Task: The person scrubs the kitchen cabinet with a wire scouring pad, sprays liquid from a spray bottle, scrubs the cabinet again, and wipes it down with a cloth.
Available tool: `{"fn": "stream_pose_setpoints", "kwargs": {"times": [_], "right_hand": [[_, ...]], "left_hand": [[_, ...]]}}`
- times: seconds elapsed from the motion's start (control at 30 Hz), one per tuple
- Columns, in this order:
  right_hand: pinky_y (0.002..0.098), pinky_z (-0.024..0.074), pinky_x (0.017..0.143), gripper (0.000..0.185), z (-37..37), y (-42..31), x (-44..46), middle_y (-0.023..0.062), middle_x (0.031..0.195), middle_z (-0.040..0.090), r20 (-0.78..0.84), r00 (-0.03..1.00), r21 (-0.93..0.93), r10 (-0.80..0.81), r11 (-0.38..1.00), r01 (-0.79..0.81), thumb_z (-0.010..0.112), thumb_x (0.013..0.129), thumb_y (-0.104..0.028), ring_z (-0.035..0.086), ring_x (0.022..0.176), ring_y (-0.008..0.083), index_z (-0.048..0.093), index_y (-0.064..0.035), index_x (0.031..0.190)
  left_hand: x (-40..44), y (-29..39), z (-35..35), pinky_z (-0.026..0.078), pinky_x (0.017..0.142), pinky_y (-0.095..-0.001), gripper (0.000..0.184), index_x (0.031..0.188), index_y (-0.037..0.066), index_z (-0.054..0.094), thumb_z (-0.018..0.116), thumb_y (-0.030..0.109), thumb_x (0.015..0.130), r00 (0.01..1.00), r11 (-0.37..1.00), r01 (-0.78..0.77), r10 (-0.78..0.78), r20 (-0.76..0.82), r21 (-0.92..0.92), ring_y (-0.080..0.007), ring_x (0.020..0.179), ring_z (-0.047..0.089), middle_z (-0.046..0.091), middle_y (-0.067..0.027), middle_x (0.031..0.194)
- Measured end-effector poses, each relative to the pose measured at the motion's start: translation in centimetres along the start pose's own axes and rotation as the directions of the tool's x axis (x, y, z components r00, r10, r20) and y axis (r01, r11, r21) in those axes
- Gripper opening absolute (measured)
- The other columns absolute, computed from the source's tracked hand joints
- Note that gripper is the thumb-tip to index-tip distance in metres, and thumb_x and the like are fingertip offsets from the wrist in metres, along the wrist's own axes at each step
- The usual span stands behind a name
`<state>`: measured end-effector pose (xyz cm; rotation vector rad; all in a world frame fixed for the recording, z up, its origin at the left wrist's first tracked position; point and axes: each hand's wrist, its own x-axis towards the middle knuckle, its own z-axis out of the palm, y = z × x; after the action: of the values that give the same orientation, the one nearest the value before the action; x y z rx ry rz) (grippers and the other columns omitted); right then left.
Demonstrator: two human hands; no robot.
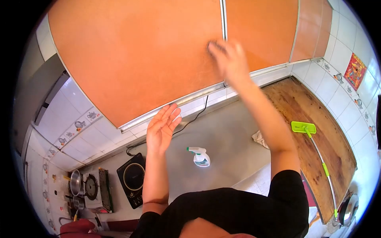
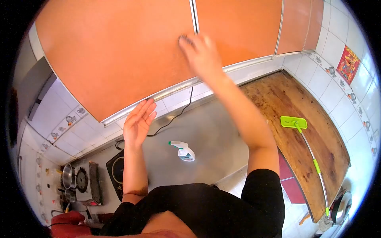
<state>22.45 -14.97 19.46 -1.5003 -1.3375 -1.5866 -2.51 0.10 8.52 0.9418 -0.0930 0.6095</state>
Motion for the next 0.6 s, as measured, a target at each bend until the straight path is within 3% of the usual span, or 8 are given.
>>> {"fn": "stream_pose_setpoints", "kwargs": {"times": [0.1, 0.2, 0.3, 0.33, 0.43, 0.53, 0.6], "right_hand": [[0.0412, 0.0497, 0.083, 0.038, 0.0, 2.0, 2.3, 0.0096, 0.112, 0.059, -0.057, 0.996, 0.022, -0.071, 0.997, 0.072, 0.063, 0.075, -0.002, 0.055, 0.104, 0.0325, 0.064, -0.0066, 0.112], [0.0415, 0.0493, 0.087, 0.039, -0.1, 0.2, -3.9, 0.0099, 0.111, 0.061, 0.134, 0.962, 0.078, -0.236, 0.971, 0.227, 0.064, 0.075, -0.004, 0.056, 0.103, 0.0301, 0.065, -0.0067, 0.114], [0.0408, 0.0499, 0.088, 0.038, -0.8, -0.3, -5.2, 0.0095, 0.111, 0.061, 0.214, 0.928, 0.191, -0.305, 0.945, 0.266, 0.062, 0.075, -0.007, 0.056, 0.105, 0.0299, 0.064, -0.0055, 0.113], [0.0408, 0.0499, 0.088, 0.036, -0.9, 0.3, -3.3, 0.0096, 0.111, 0.061, 0.197, 0.927, 0.135, -0.319, 0.945, 0.297, 0.062, 0.076, -0.007, 0.056, 0.105, 0.03, 0.065, -0.0061, 0.112], [0.0408, 0.0493, 0.087, 0.034, -1.5, 2.9, 5.7, 0.0097, 0.113, 0.062, 0.087, 0.967, 0.0, -0.24, 0.971, 0.241, 0.064, 0.076, -0.006, 0.057, 0.103, 0.0303, 0.067, -0.0084, 0.11], [0.0398, 0.0486, 0.088, 0.034, -0.7, 5.0, 9.1, 0.0099, 0.116, 0.062, -0.104, 0.973, 0.079, -0.205, 0.974, 0.213, 0.065, 0.076, -0.006, 0.057, 0.101, 0.0304, 0.068, -0.0095, 0.11], [0.0404, 0.0481, 0.086, 0.034, -0.9, 3.3, 4.2, 0.0107, 0.116, 0.062, 0.044, 0.976, 0.018, -0.213, 0.977, 0.212, 0.066, 0.075, -0.007, 0.057, 0.1, 0.0313, 0.068, -0.0085, 0.109]], "left_hand": [[0.2, -0.3, -0.6, 0.044, 0.105, -0.0446, 0.049, 0.135, -0.009, 0.042, 0.048, 0.006, 0.089, 1.0, 1.0, -0.003, 0.004, 0.025, -0.027, -0.0363, 0.13, 0.046, 0.042, -0.0262, 0.143], [0.0, -0.4, -0.4, 0.044, 0.104, -0.0445, 0.048, 0.136, -0.008, 0.042, 0.047, 0.006, 0.09, 1.0, 0.999, 0.0, 0.0, 0.011, -0.035, -0.0358, 0.13, 0.046, 0.042, -0.0258, 0.144], [-0.1, -0.1, 0.2, 0.045, 0.104, -0.0446, 0.049, 0.137, -0.008, 0.041, 0.046, 0.006, 0.091, 1.0, 1.0, 0.005, -0.005, -0.019, 0.023, -0.0355, 0.13, 0.047, 0.041, -0.0256, 0.144], [0.0, -0.1, 0.1, 0.045, 0.103, -0.0445, 0.049, 0.137, -0.008, 0.04, 0.046, 0.005, 0.091, 1.0, 1.0, 0.001, -0.001, -0.015, 0.017, -0.0355, 0.13, 0.046, 0.041, -0.0255, 0.144], [0.0, -0.3, -0.3, 0.045, 0.103, -0.0444, 0.049, 0.138, -0.007, 0.04, 0.046, 0.005, 0.091, 1.0, 1.0, 0.003, -0.003, 0.001, 0.005, -0.0354, 0.13, 0.046, 0.041, -0.0254, 0.145], [-0.1, -0.4, -0.8, 0.046, 0.102, -0.0443, 0.05, 0.139, -0.007, 0.039, 0.047, 0.004, 0.091, 0.999, 1.0, -0.01, 0.011, 0.033, -0.019, -0.0353, 0.131, 0.045, 0.041, -0.0254, 0.145], [-0.5, -0.2, -1.3, 0.046, 0.102, -0.0443, 0.051, 0.139, -0.007, 0.038, 0.047, 0.004, 0.091, 0.998, 0.999, -0.025, 0.026, 0.055, -0.028, -0.0351, 0.13, 0.046, 0.041, -0.0252, 0.144]]}}
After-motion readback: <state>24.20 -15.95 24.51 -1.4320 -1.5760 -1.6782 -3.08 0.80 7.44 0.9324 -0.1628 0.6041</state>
